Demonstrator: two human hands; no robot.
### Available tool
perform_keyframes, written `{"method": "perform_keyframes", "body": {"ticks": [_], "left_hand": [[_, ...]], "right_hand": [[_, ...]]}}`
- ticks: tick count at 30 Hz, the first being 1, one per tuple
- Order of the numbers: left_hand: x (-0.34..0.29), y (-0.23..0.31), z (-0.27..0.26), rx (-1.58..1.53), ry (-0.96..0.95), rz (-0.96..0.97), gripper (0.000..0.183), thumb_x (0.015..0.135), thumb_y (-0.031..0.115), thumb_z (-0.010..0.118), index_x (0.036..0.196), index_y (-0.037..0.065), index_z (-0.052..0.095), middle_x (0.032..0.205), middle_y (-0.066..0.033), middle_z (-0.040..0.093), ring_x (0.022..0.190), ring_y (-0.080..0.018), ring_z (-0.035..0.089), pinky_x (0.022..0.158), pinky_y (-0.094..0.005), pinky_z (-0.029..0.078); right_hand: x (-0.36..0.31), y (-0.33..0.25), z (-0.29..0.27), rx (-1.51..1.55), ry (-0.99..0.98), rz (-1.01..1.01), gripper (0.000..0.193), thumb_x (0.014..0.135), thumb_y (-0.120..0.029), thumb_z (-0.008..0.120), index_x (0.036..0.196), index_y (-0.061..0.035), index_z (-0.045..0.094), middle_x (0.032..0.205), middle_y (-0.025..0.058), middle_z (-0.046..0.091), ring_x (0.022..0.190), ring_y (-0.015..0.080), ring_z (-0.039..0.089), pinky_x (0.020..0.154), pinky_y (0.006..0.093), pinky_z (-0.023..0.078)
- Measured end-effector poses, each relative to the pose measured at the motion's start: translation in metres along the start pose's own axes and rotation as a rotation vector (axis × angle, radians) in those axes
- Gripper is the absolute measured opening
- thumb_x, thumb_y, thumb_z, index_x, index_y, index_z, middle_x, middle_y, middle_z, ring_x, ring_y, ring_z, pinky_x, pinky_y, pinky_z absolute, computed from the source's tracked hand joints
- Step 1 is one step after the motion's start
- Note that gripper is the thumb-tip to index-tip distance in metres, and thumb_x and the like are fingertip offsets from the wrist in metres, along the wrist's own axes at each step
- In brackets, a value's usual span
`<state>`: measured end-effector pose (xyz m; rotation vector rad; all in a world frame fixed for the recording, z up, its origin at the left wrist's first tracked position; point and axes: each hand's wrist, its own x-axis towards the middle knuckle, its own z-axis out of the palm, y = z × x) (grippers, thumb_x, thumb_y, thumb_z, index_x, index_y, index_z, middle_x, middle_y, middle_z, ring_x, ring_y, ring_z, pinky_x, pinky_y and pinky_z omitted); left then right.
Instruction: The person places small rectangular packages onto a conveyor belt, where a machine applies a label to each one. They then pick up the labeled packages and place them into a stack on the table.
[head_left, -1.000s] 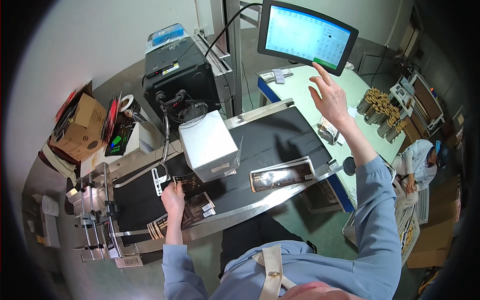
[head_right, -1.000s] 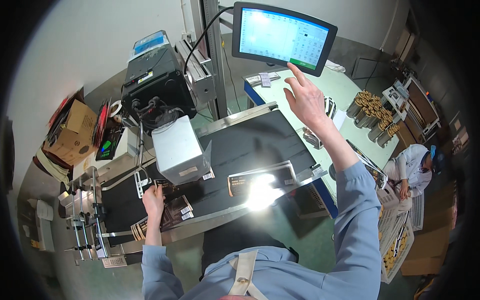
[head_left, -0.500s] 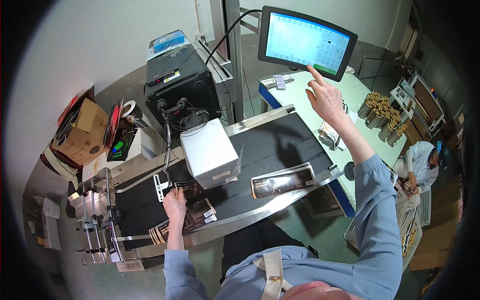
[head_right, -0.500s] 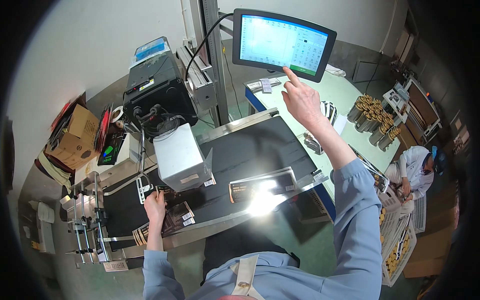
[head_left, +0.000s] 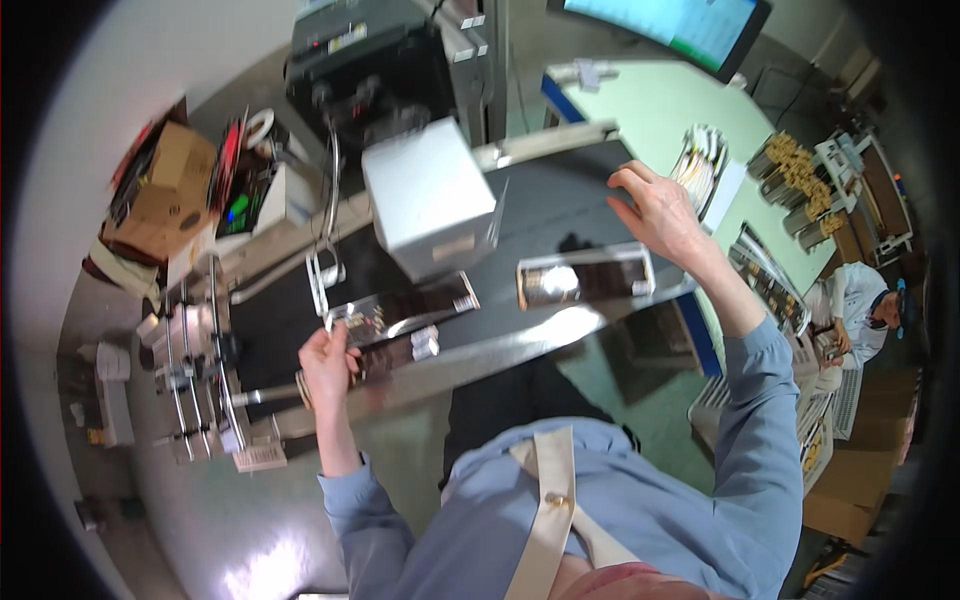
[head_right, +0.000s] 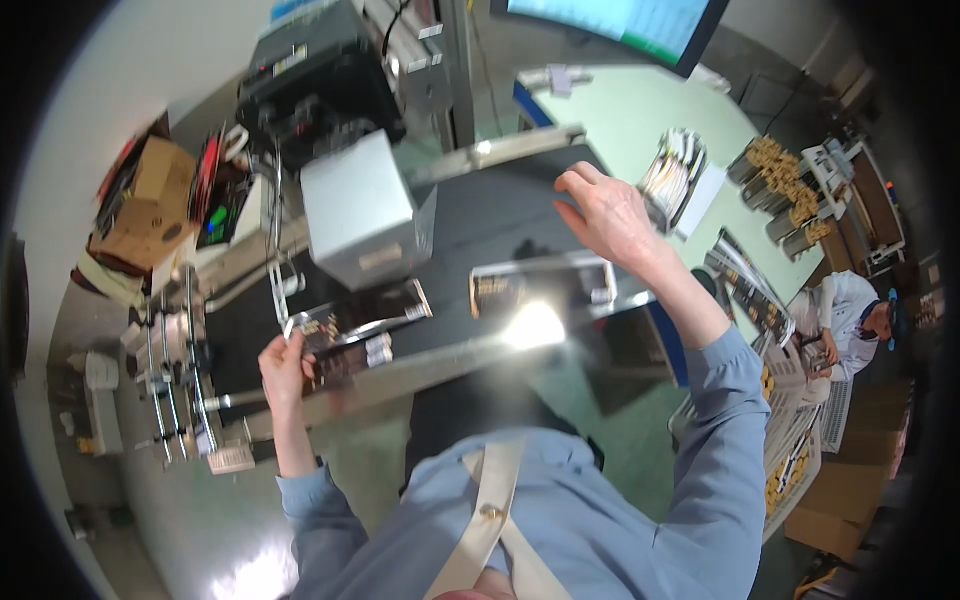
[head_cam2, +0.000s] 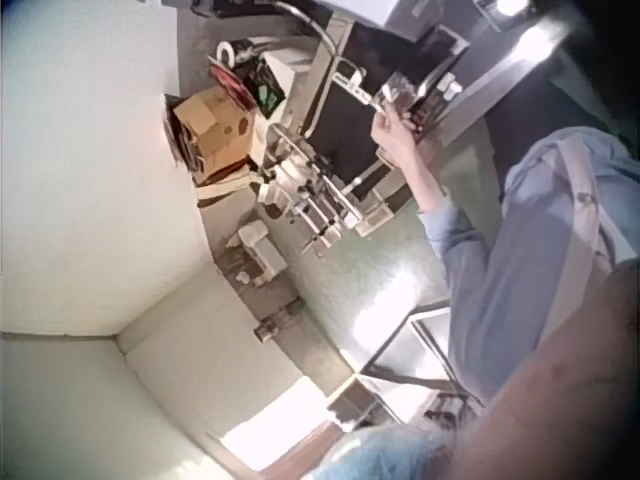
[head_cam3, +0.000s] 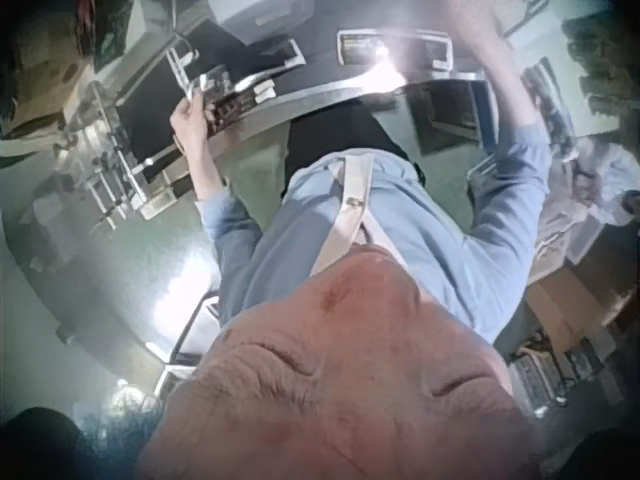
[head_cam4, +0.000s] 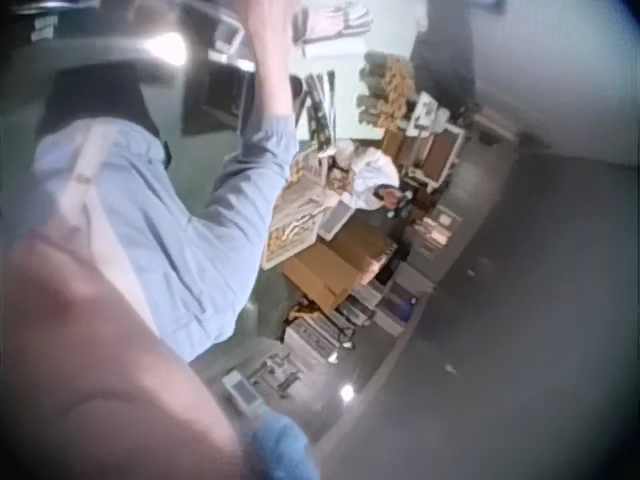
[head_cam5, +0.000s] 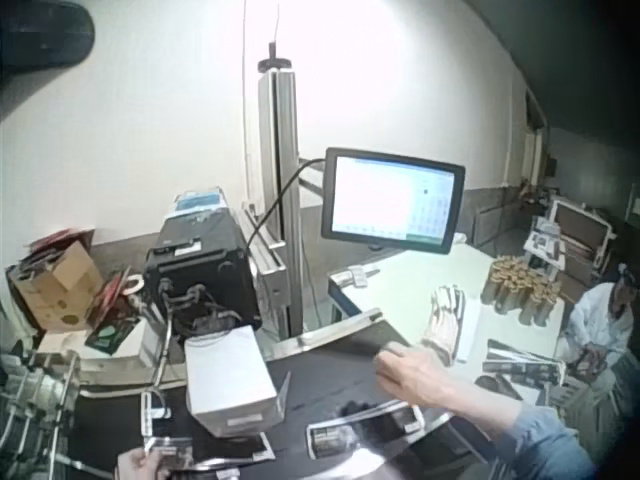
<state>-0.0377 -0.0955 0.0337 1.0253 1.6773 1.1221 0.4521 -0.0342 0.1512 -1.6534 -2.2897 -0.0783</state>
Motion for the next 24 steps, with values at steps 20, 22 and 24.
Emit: {"method": "perform_keyframes", "body": {"ticks": [20,22,24], "left_hand": [[-0.067,0.015,0.151,0.656,-0.021,0.760,0.024,0.086,0.017,0.075,0.103,0.000,0.074,0.132,-0.0179,0.061,0.130,-0.0391,0.050,0.108,-0.0488,0.041],[-0.066,0.011,0.192,0.631,-0.055,0.756,0.031,0.088,0.020,0.073,0.110,-0.002,0.073,0.142,-0.0210,0.054,0.142,-0.0418,0.037,0.114,-0.0531,0.034],[-0.061,0.008,0.221,0.700,-0.072,0.743,0.036,0.089,0.020,0.072,0.114,-0.006,0.071,0.146,-0.0228,0.050,0.146,-0.0437,0.032,0.116,-0.0560,0.030]], "right_hand": [[-0.075,-0.004,0.097,0.279,-0.267,0.182,0.028,0.092,-0.028,0.072,0.086,-0.0006,0.068,0.075,0.0185,0.069,0.073,0.0383,0.069,0.068,0.0469,0.052],[-0.074,-0.006,0.097,0.260,-0.295,0.196,0.028,0.091,-0.030,0.071,0.090,-0.0021,0.070,0.077,0.0186,0.071,0.078,0.0382,0.071,0.073,0.0470,0.055],[-0.077,-0.007,0.101,0.261,-0.262,0.186,0.028,0.091,-0.030,0.070,0.090,-0.0021,0.070,0.077,0.0182,0.071,0.077,0.0380,0.071,0.072,0.0471,0.055]]}}
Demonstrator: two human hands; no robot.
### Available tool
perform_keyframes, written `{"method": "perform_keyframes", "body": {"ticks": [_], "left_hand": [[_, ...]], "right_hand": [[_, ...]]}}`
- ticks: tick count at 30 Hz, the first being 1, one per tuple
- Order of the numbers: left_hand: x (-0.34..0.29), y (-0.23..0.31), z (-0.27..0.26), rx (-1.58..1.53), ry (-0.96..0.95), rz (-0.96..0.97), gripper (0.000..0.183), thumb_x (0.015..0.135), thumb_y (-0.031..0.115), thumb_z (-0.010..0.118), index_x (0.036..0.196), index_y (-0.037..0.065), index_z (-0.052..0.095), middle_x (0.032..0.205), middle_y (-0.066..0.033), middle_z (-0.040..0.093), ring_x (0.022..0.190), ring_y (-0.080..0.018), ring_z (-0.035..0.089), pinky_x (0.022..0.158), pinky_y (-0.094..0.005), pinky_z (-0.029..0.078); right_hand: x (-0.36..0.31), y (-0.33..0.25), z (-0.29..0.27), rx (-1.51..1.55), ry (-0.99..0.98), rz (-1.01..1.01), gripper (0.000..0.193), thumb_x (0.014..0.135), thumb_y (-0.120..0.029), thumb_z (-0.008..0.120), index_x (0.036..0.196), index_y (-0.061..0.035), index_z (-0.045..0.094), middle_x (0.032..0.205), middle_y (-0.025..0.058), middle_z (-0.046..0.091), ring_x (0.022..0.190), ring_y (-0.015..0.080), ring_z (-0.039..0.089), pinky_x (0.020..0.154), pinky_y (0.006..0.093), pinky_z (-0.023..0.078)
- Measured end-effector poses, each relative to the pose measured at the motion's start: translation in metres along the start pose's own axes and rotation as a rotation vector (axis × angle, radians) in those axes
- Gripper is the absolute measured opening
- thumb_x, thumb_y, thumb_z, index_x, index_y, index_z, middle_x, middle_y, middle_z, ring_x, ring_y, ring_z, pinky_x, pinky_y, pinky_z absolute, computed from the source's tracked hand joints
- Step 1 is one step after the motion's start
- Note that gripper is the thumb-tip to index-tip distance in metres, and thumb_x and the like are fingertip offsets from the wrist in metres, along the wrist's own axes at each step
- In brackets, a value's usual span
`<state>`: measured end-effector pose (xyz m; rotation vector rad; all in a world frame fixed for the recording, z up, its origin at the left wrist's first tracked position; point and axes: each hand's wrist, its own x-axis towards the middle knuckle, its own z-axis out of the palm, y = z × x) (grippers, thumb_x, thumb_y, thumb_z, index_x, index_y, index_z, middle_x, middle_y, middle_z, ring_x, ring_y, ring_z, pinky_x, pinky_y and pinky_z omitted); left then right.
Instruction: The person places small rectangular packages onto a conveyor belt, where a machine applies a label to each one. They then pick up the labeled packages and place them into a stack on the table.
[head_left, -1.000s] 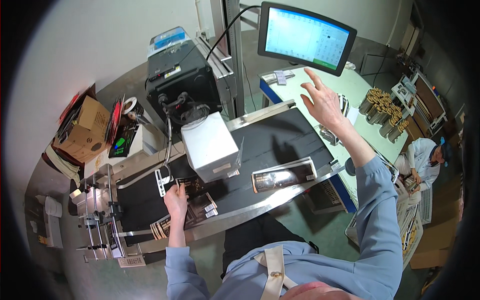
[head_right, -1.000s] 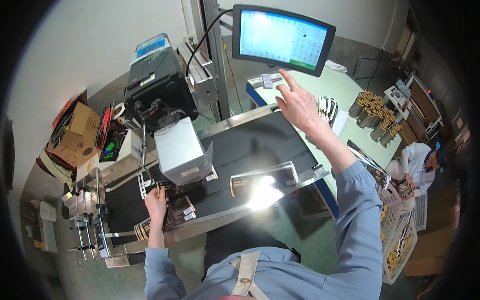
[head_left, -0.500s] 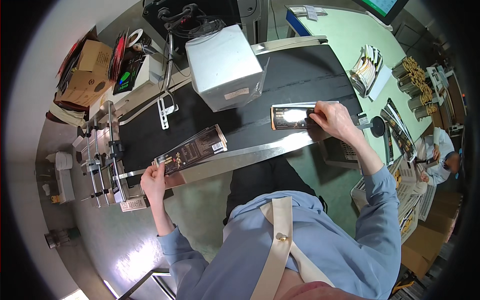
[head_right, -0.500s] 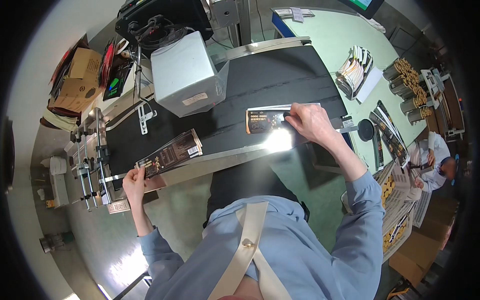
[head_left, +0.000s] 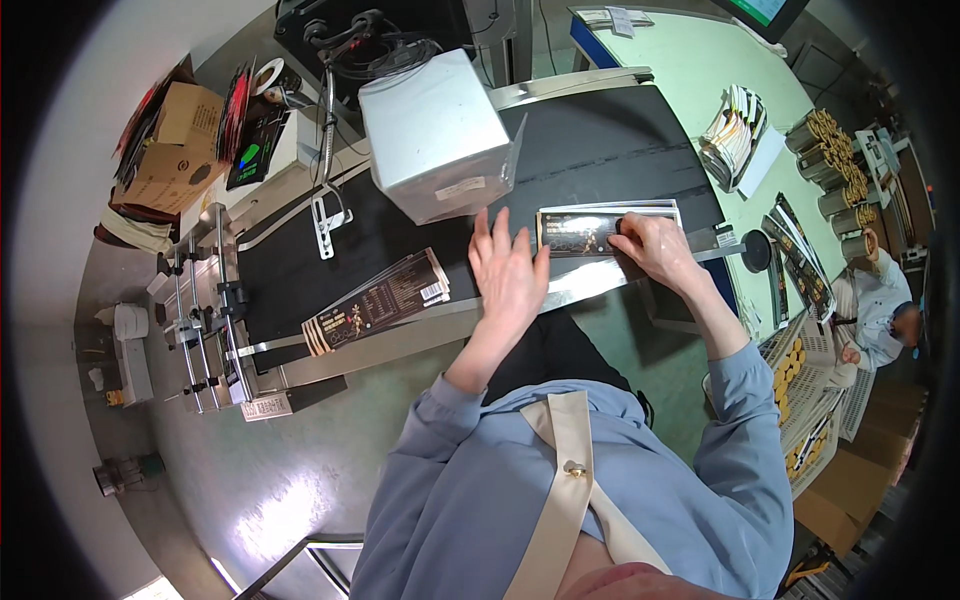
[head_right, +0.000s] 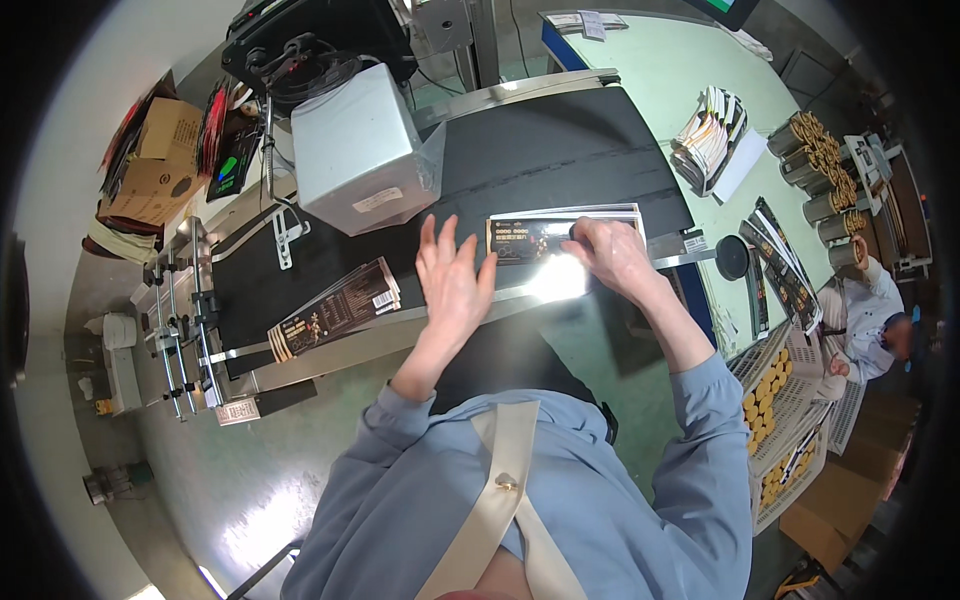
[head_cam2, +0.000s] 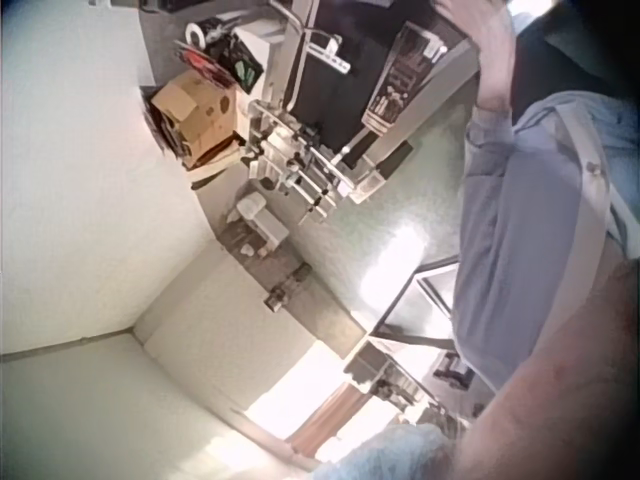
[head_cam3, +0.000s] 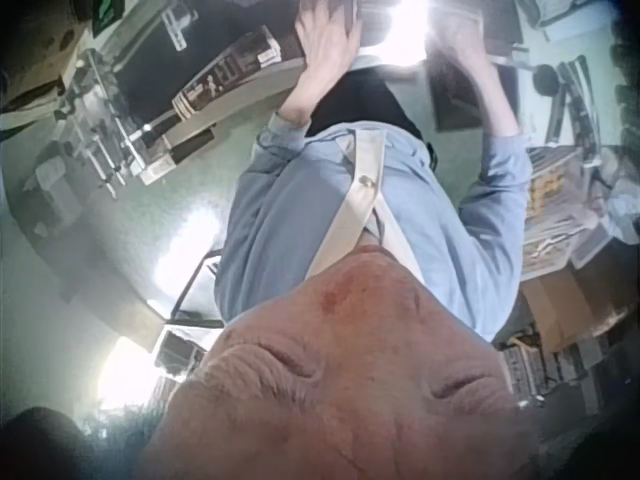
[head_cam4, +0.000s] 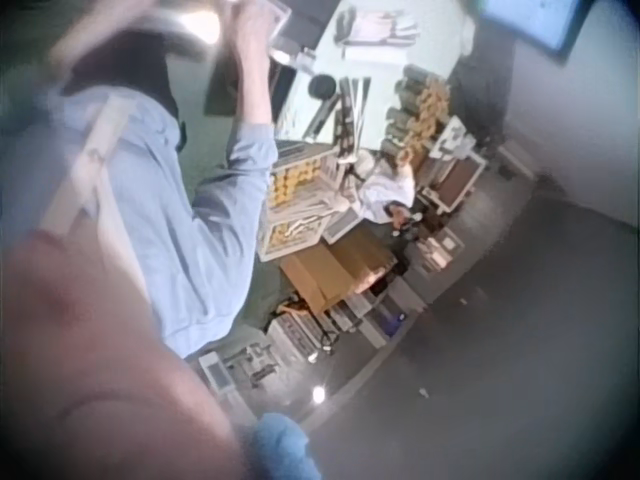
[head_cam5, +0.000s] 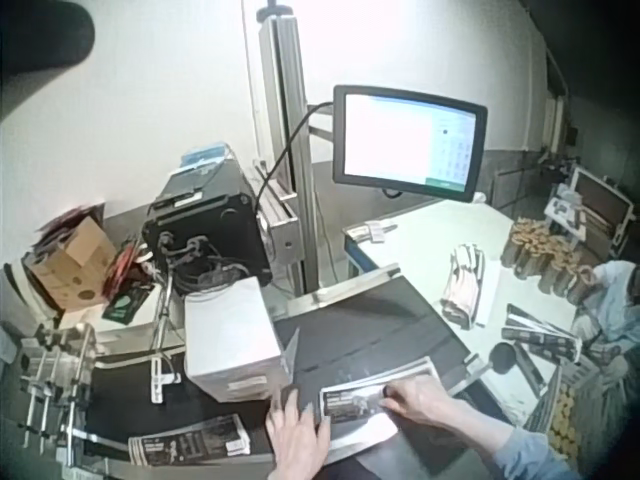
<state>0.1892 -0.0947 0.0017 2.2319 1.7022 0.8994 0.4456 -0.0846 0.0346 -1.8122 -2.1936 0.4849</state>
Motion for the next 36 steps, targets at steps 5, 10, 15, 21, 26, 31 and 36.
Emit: {"method": "perform_keyframes", "body": {"ticks": [5,10,15,21,26,31,36], "left_hand": [[0.002,0.016,0.010,0.017,-0.069,0.021,0.042,0.091,0.019,0.069,0.119,-0.013,0.066,0.151,-0.0250,0.044,0.149,-0.0453,0.026,0.118,-0.0581,0.026],[0.004,0.025,0.002,0.021,0.073,0.084,0.037,0.089,0.017,0.072,0.117,-0.006,0.069,0.142,-0.0224,0.053,0.137,-0.0389,0.043,0.108,-0.0528,0.038],[0.020,0.019,0.007,-0.489,-0.058,-0.249,0.019,0.088,0.017,0.077,0.091,-0.002,0.073,0.064,-0.0063,0.066,0.049,-0.0127,0.056,0.052,-0.0328,0.045],[0.030,-0.019,-0.008,-0.921,-0.254,-0.615,0.021,0.094,0.019,0.073,0.096,-0.002,0.074,0.071,-0.0055,0.069,0.051,-0.0116,0.062,0.045,-0.0269,0.043],[0.027,-0.103,-0.057,-0.874,-0.059,-0.760,0.027,0.098,0.016,0.069,0.100,-0.011,0.070,0.077,-0.0133,0.073,0.048,-0.0082,0.059,0.042,-0.0221,0.041],[0.023,-0.160,-0.091,-0.656,-0.023,-0.771,0.026,0.100,0.019,0.065,0.093,-0.005,0.072,0.073,-0.0121,0.074,0.050,-0.0114,0.064,0.044,-0.0253,0.047],[0.023,-0.171,-0.102,-0.449,0.010,-0.737,0.025,0.100,0.018,0.064,0.094,-0.005,0.073,0.071,-0.0112,0.074,0.050,-0.0117,0.064,0.049,-0.0271,0.051]], "right_hand": [[-0.003,0.003,0.003,0.002,0.029,-0.020,0.027,0.090,-0.029,0.070,0.089,-0.0020,0.069,0.077,0.0163,0.072,0.075,0.0372,0.071,0.070,0.0470,0.054],[-0.003,0.001,0.000,0.015,0.023,-0.020,0.027,0.090,-0.029,0.070,0.089,-0.0017,0.069,0.077,0.0164,0.072,0.075,0.0373,0.071,0.070,0.0469,0.054],[-0.001,0.000,0.002,0.017,0.026,-0.017,0.026,0.090,-0.027,0.070,0.089,-0.0015,0.069,0.076,0.0174,0.071,0.074,0.0373,0.070,0.070,0.0466,0.054],[-0.011,-0.003,-0.009,0.274,0.050,-0.019,0.020,0.092,-0.019,0.071,0.088,0.0002,0.066,0.068,0.0143,0.064,0.058,0.0294,0.061,0.061,0.0401,0.049],[-0.020,-0.013,-0.026,0.281,0.153,0.040,0.016,0.092,-0.014,0.071,0.089,0.0010,0.066,0.069,0.0131,0.065,0.056,0.0229,0.061,0.057,0.0349,0.047],[-0.014,-0.018,-0.018,0.239,0.128,-0.012,0.015,0.092,-0.014,0.072,0.091,0.0005,0.067,0.071,0.0139,0.066,0.057,0.0238,0.060,0.058,0.0359,0.047],[-0.008,-0.024,-0.010,0.232,0.129,-0.069,0.015,0.092,-0.014,0.071,0.093,0.0002,0.067,0.072,0.0142,0.065,0.058,0.0247,0.060,0.058,0.0365,0.047]]}}
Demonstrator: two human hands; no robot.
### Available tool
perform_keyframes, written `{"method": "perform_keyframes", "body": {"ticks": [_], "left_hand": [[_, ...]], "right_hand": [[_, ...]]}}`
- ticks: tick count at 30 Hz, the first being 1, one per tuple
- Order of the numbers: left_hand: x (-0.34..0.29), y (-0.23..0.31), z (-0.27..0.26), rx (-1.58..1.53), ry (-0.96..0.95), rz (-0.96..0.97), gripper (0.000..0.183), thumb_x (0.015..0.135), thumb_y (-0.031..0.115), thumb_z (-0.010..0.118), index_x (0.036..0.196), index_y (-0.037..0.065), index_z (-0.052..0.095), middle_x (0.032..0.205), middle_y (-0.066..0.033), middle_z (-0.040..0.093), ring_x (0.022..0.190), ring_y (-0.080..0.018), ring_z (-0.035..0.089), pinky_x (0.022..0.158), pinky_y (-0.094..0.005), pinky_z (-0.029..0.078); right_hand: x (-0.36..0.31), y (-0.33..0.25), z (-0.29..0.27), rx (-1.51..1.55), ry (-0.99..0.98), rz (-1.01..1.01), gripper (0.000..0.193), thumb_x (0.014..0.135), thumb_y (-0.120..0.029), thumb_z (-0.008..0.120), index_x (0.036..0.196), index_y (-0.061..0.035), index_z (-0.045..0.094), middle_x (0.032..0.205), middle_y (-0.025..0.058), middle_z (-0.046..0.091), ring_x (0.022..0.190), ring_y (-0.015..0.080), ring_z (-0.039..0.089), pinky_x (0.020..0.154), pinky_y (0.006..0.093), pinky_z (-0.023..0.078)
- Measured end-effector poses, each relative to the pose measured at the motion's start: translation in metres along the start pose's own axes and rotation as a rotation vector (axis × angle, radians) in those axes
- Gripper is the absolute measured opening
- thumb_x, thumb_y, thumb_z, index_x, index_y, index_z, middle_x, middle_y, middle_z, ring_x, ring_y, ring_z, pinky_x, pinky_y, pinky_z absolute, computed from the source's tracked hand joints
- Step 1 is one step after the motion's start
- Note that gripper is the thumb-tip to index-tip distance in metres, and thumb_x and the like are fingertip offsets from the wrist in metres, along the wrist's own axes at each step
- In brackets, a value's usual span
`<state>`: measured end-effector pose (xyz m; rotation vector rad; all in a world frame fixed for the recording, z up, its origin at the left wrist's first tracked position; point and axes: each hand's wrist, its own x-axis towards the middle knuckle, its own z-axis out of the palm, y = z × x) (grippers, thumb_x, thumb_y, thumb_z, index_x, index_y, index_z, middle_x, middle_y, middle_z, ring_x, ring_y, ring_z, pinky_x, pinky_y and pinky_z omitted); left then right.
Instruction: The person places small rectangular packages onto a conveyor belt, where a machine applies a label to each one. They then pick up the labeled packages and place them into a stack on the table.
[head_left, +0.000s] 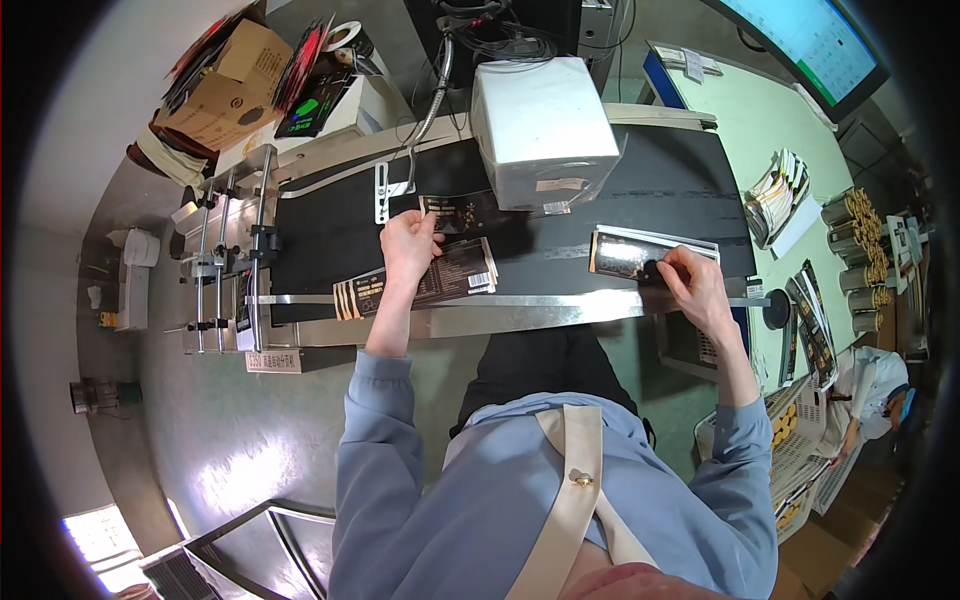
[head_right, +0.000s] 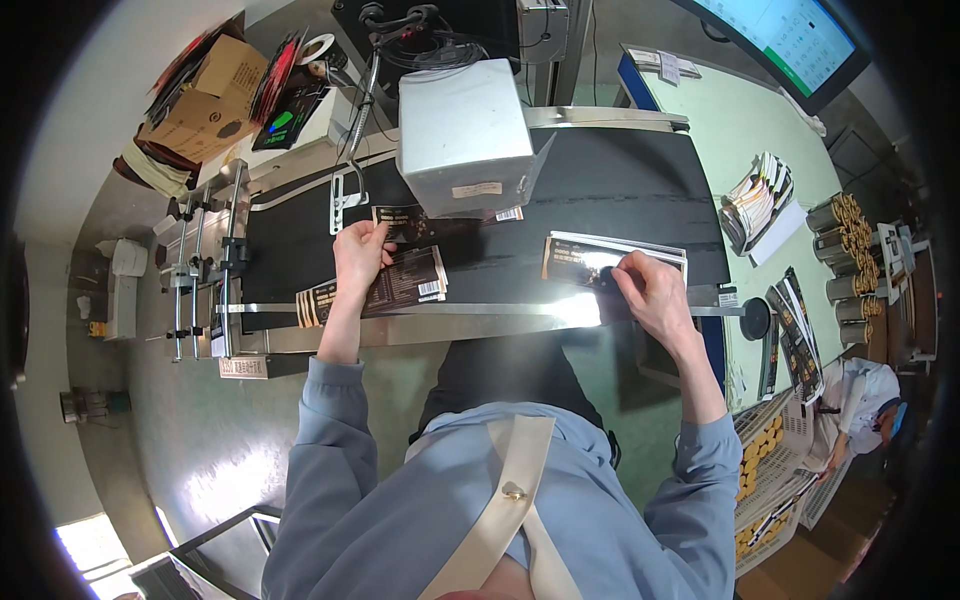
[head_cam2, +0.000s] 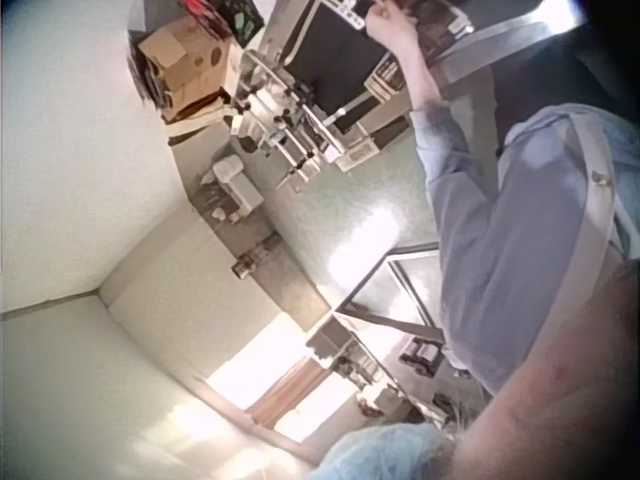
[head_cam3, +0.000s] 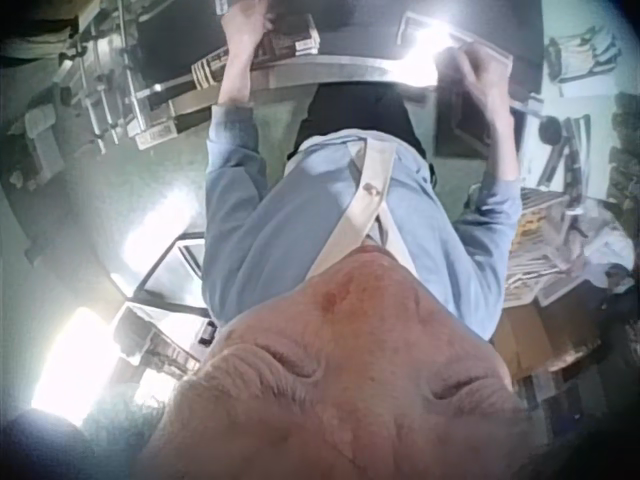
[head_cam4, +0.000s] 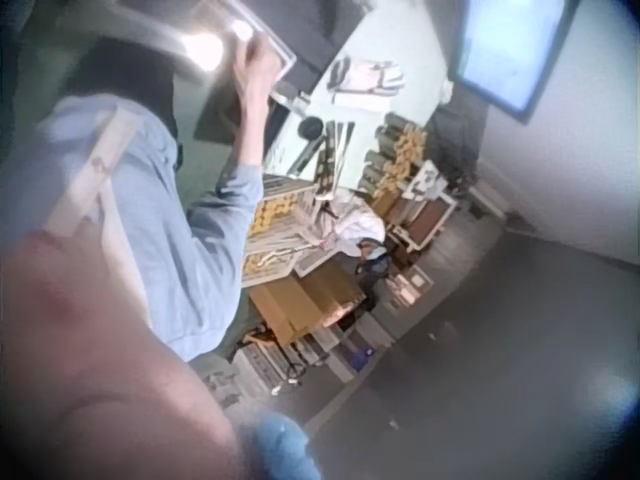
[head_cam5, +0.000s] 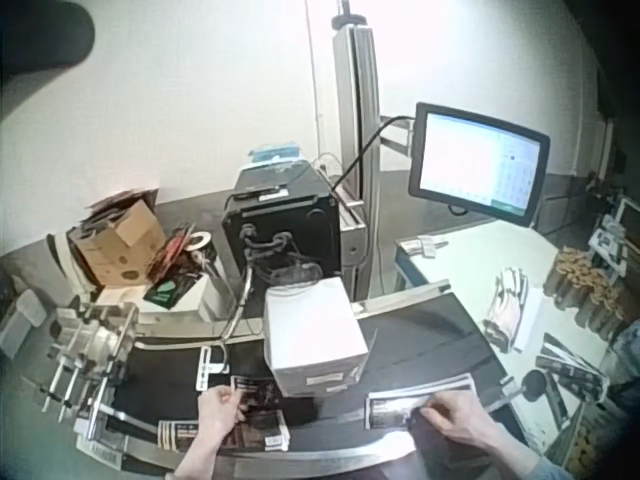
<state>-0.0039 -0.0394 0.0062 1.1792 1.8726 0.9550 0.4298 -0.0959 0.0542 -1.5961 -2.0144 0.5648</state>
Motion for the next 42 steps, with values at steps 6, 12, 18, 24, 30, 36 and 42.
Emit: {"method": "perform_keyframes", "body": {"ticks": [6,12,18,24,30,36,42], "left_hand": [[0.002,-0.003,0.000,0.084,0.035,0.057,0.023,0.099,0.016,0.065,0.096,-0.005,0.073,0.069,-0.0112,0.073,0.053,-0.0132,0.068,0.053,-0.0299,0.054],[0.002,0.000,-0.002,0.129,0.024,0.079,0.022,0.098,0.016,0.065,0.096,-0.005,0.073,0.068,-0.0116,0.073,0.056,-0.0144,0.070,0.054,-0.0302,0.055],[0.004,-0.002,-0.003,0.142,0.020,0.079,0.023,0.098,0.016,0.065,0.097,-0.005,0.073,0.068,-0.0115,0.073,0.056,-0.0146,0.070,0.055,-0.0304,0.055],[0.005,-0.003,-0.003,0.150,0.016,0.081,0.023,0.098,0.016,0.066,0.098,-0.005,0.073,0.067,-0.0114,0.073,0.055,-0.0145,0.070,0.055,-0.0301,0.055],[0.006,-0.004,0.000,0.104,0.032,0.071,0.024,0.099,0.016,0.065,0.090,-0.005,0.071,0.066,-0.0085,0.071,0.050,-0.0097,0.064,0.049,-0.0271,0.050],[0.008,-0.007,0.000,0.107,0.027,0.066,0.024,0.099,0.016,0.065,0.092,-0.005,0.072,0.066,-0.0077,0.071,0.050,-0.0093,0.063,0.049,-0.0269,0.050],[0.009,-0.004,-0.001,0.113,0.017,0.052,0.024,0.100,0.017,0.066,0.096,-0.005,0.072,0.067,-0.0075,0.071,0.050,-0.0092,0.063,0.050,-0.0268,0.050]], "right_hand": [[0.002,-0.010,-0.004,-0.031,-0.044,0.046,0.016,0.092,-0.014,0.072,0.094,0.0007,0.067,0.075,0.0152,0.067,0.060,0.0261,0.062,0.060,0.0366,0.048],[0.001,-0.010,-0.005,-0.045,-0.043,0.039,0.016,0.092,-0.014,0.072,0.095,0.0014,0.067,0.076,0.0158,0.068,0.061,0.0266,0.063,0.061,0.0366,0.049],[0.000,-0.007,-0.003,-0.041,-0.049,0.054,0.016,0.092,-0.014,0.071,0.095,0.0015,0.067,0.076,0.0161,0.068,0.062,0.0268,0.063,0.061,0.0372,0.049],[-0.001,-0.006,-0.002,-0.026,-0.053,0.060,0.017,0.093,-0.015,0.071,0.095,0.0016,0.067,0.076,0.0164,0.068,0.061,0.0270,0.063,0.061,0.0375,0.049],[0.000,-0.008,-0.004,-0.038,-0.048,0.047,0.017,0.093,-0.015,0.071,0.095,0.0016,0.068,0.076,0.0167,0.067,0.061,0.0273,0.063,0.061,0.0377,0.049],[0.003,-0.004,-0.007,-0.056,-0.040,0.031,0.017,0.092,-0.015,0.071,0.096,0.0008,0.068,0.076,0.0165,0.068,0.061,0.0283,0.063,0.061,0.0378,0.050],[0.006,-0.006,-0.013,-0.079,-0.041,0.034,0.016,0.092,-0.015,0.071,0.096,0.0004,0.067,0.076,0.0156,0.069,0.062,0.0285,0.065,0.062,0.0381,0.050]]}}
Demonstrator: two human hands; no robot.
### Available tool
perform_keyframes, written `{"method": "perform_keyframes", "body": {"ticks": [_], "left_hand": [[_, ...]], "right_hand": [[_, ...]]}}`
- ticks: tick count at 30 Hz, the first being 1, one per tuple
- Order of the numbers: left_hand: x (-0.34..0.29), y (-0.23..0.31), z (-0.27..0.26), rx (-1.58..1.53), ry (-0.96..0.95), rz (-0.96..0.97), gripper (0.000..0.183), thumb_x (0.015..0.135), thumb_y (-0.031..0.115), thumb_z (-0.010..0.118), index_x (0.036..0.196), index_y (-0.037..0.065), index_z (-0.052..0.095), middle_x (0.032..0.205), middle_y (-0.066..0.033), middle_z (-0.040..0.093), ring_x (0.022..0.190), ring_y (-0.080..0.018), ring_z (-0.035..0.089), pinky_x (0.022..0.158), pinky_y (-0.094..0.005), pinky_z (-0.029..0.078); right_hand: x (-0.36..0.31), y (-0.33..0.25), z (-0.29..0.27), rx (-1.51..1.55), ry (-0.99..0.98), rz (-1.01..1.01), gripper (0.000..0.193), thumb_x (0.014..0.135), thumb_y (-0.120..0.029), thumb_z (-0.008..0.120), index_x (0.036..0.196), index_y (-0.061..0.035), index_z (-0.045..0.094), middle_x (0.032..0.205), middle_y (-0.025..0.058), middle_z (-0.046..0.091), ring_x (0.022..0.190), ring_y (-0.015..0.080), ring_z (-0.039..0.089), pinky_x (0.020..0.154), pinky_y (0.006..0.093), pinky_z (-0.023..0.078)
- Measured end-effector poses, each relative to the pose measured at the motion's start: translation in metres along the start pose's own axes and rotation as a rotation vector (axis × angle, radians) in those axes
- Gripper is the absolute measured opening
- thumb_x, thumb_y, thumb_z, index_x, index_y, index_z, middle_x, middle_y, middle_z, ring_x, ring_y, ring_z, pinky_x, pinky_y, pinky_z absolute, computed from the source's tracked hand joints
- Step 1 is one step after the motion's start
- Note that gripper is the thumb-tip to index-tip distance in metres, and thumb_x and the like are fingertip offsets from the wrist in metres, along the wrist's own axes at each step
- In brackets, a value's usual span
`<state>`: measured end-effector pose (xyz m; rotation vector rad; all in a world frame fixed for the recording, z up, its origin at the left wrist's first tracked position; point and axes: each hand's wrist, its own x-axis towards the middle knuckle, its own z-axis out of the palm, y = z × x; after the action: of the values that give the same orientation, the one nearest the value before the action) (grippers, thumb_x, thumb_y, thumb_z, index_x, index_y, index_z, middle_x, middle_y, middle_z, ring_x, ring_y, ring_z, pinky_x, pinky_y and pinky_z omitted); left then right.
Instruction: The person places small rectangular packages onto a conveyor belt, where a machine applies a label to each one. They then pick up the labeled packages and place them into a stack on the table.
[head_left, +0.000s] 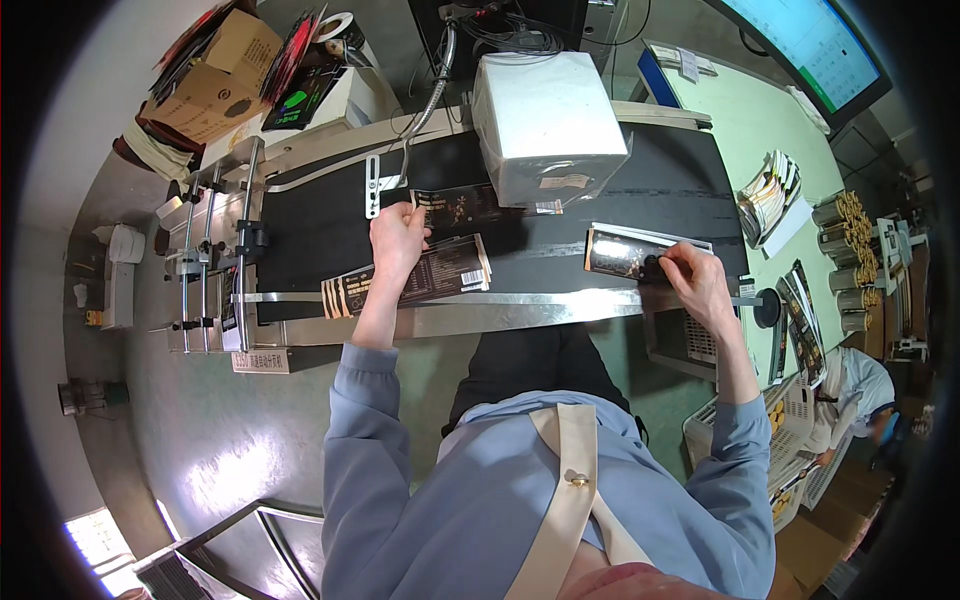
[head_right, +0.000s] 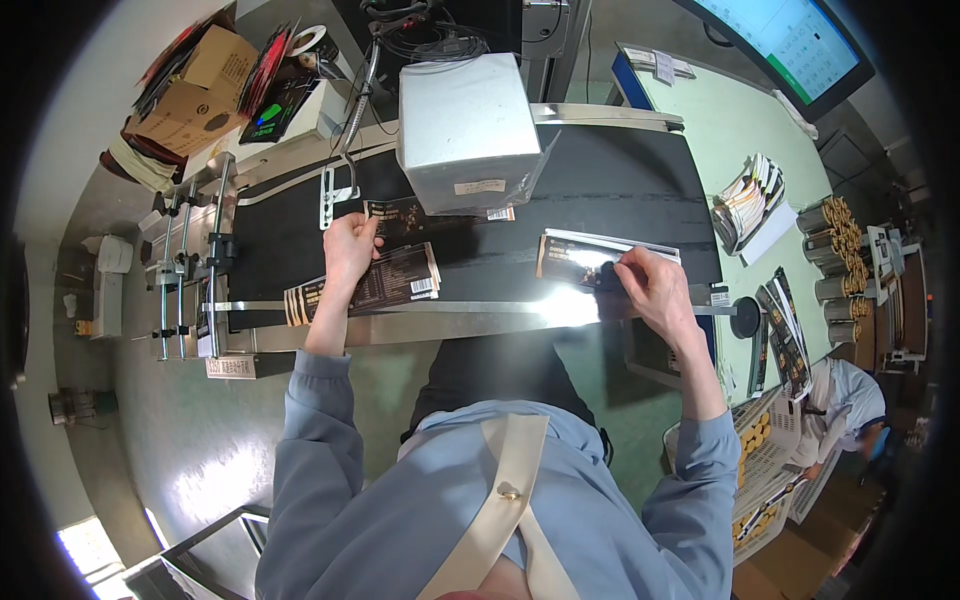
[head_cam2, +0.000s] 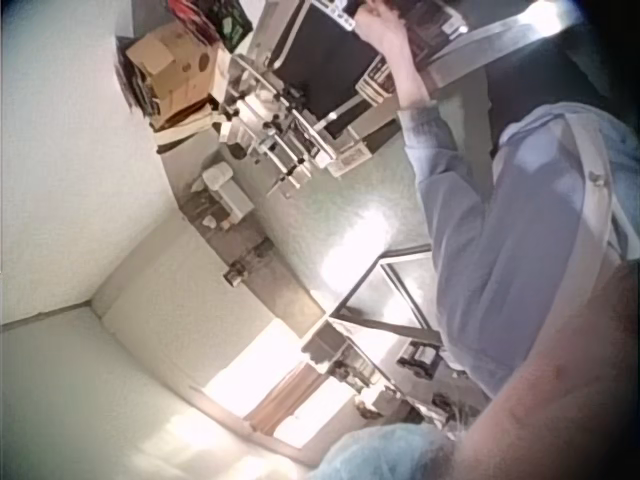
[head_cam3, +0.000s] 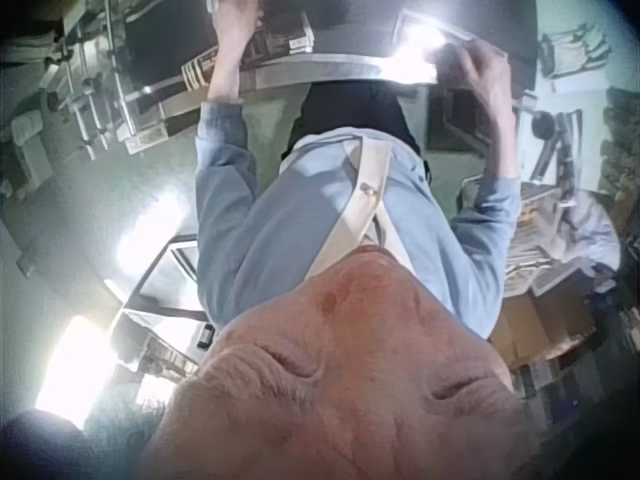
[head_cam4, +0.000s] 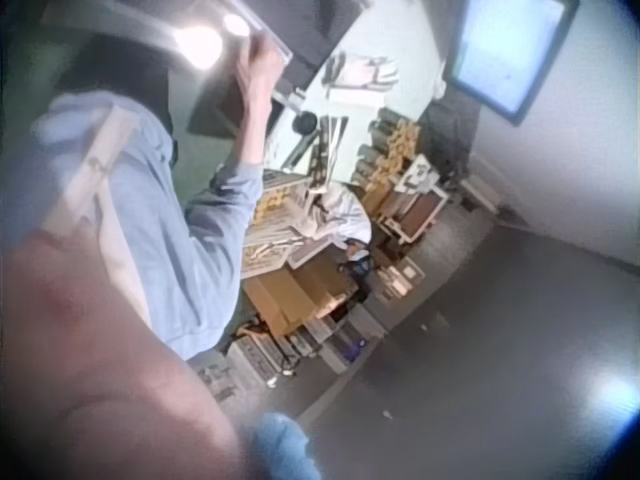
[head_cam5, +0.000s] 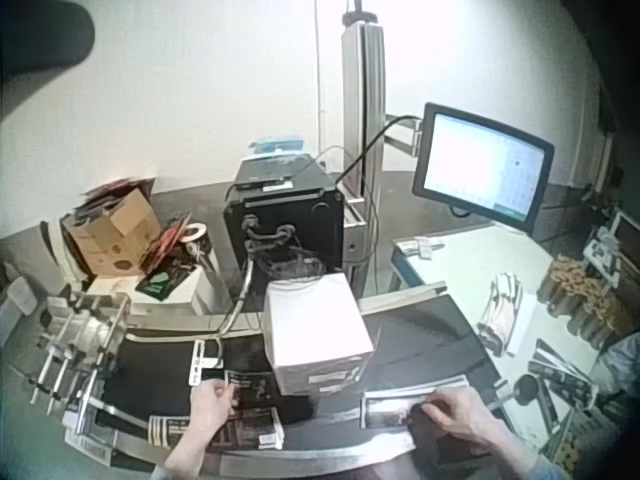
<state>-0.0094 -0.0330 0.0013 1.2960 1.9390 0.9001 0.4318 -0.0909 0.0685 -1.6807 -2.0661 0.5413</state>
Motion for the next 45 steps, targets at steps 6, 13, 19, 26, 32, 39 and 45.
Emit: {"method": "perform_keyframes", "body": {"ticks": [6,13,19,26,32,39,45], "left_hand": [[0.001,0.002,-0.001,0.035,-0.001,0.002,0.025,0.099,0.018,0.065,0.096,-0.006,0.073,0.068,-0.0118,0.073,0.054,-0.0149,0.070,0.056,-0.0307,0.057],[0.002,0.001,0.001,0.026,0.009,-0.016,0.023,0.099,0.017,0.067,0.099,-0.006,0.073,0.067,-0.0082,0.072,0.051,-0.0096,0.064,0.051,-0.0273,0.051],[0.001,0.000,0.001,0.029,0.010,-0.014,0.025,0.098,0.018,0.065,0.097,-0.005,0.073,0.068,-0.0114,0.072,0.053,-0.0149,0.069,0.056,-0.0308,0.056],[-0.001,-0.001,0.002,-0.053,0.032,-0.018,0.024,0.097,0.018,0.066,0.086,-0.003,0.070,0.065,-0.0103,0.069,0.055,-0.0165,0.069,0.049,-0.0325,0.055],[0.004,-0.008,0.001,0.008,0.013,0.048,0.025,0.098,0.013,0.064,0.082,-0.005,0.067,0.061,-0.0099,0.067,0.048,-0.0134,0.065,0.045,-0.0307,0.049],[0.006,-0.008,0.003,0.011,0.016,0.039,0.025,0.099,0.014,0.065,0.085,-0.006,0.068,0.060,-0.0096,0.067,0.048,-0.0130,0.065,0.045,-0.0302,0.049],[0.004,-0.006,0.001,0.053,0.004,0.041,0.025,0.099,0.015,0.065,0.087,-0.007,0.069,0.061,-0.0101,0.068,0.048,-0.0133,0.065,0.047,-0.0303,0.049]], "right_hand": [[0.003,-0.002,-0.006,-0.011,0.003,-0.006,0.015,0.092,-0.014,0.071,0.095,0.0005,0.067,0.078,0.0156,0.069,0.064,0.0291,0.066,0.063,0.0385,0.051],[0.012,-0.007,-0.020,-0.034,0.016,-0.021,0.014,0.093,-0.012,0.070,0.095,0.0013,0.066,0.080,0.0169,0.070,0.068,0.0304,0.067,0.065,0.0389,0.052],[0.021,-0.006,-0.031,-0.076,0.039,-0.057,0.013,0.093,-0.010,0.070,0.095,0.0015,0.066,0.079,0.0168,0.069,0.068,0.0301,0.067,0.065,0.0384,0.052],[0.053,-0.004,-0.080,-0.157,0.238,-0.133,0.011,0.089,-0.006,0.072,0.096,-0.0019,0.065,0.120,0.0100,0.067,0.069,0.0224,0.066,0.067,0.0364,0.054],[0.094,-0.002,-0.135,-0.492,0.650,-0.220,0.015,0.090,-0.011,0.071,0.102,-0.0069,0.065,0.147,0.0082,0.055,0.100,0.0325,0.071,0.082,0.0425,0.057],[0.119,-0.002,-0.159,-0.619,0.688,-0.202,0.018,0.088,-0.011,0.071,0.105,-0.0059,0.066,0.151,0.0076,0.052,0.108,0.0291,0.069,0.085,0.0422,0.058],[0.135,0.001,-0.159,-0.637,0.677,-0.210,0.017,0.088,-0.010,0.070,0.103,-0.0053,0.065,0.152,0.0074,0.052,0.110,0.0283,0.068,0.084,0.0423,0.059]]}}
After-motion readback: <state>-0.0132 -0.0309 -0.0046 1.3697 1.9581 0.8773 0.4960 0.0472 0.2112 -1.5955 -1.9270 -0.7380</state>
